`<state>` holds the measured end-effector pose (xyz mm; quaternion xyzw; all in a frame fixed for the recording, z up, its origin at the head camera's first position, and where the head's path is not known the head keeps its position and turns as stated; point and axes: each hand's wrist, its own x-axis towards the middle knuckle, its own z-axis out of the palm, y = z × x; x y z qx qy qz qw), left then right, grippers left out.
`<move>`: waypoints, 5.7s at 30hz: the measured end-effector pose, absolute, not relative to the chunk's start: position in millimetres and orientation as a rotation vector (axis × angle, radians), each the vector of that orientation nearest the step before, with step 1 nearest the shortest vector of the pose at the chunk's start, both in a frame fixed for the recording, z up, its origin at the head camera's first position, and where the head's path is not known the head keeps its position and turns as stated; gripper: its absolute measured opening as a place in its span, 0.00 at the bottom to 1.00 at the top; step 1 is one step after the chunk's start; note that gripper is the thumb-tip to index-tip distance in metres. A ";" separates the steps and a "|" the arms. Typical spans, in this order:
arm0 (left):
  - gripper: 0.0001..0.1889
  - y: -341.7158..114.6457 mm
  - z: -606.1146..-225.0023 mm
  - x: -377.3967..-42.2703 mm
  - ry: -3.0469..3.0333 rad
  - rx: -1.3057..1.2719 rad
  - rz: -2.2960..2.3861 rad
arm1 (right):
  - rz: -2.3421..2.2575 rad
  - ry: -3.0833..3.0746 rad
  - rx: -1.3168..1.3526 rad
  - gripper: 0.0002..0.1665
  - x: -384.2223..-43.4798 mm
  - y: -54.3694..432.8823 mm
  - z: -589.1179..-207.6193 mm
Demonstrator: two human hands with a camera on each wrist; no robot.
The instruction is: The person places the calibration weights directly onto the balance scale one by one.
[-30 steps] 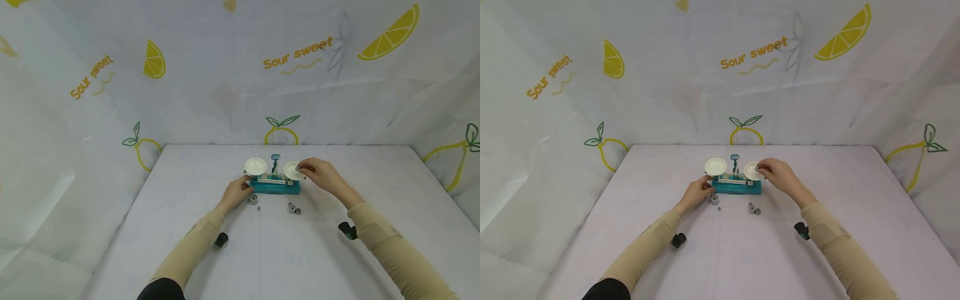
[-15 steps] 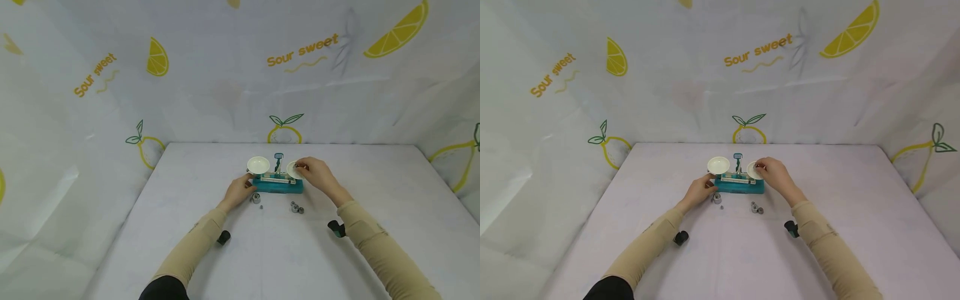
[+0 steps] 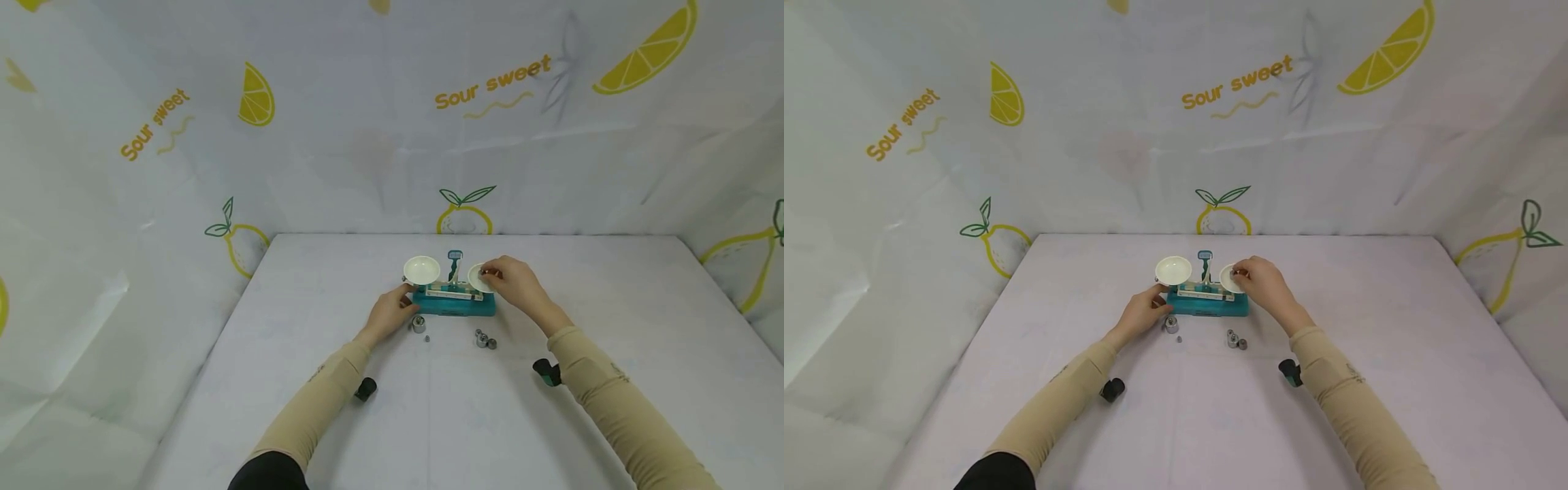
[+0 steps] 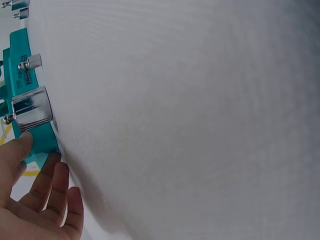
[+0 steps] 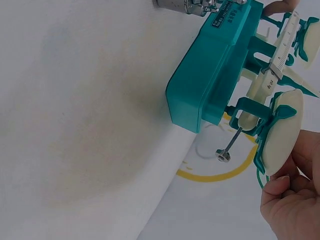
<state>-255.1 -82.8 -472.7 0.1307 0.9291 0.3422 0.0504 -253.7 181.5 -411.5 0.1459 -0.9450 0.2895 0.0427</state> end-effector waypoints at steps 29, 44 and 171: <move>0.21 -82.9 -476.4 -256.6 2.828 0.415 1.019 | 0.875 -2.780 0.541 0.14 -223.0 192.8 -398.2; 0.21 -83.0 -476.8 -256.7 2.838 0.423 1.028 | 0.918 -2.891 0.661 0.13 -189.0 199.7 -409.5; 0.21 -83.6 -475.9 -255.2 2.836 0.430 1.039 | 0.928 -2.892 0.367 0.16 -225.6 200.6 -399.9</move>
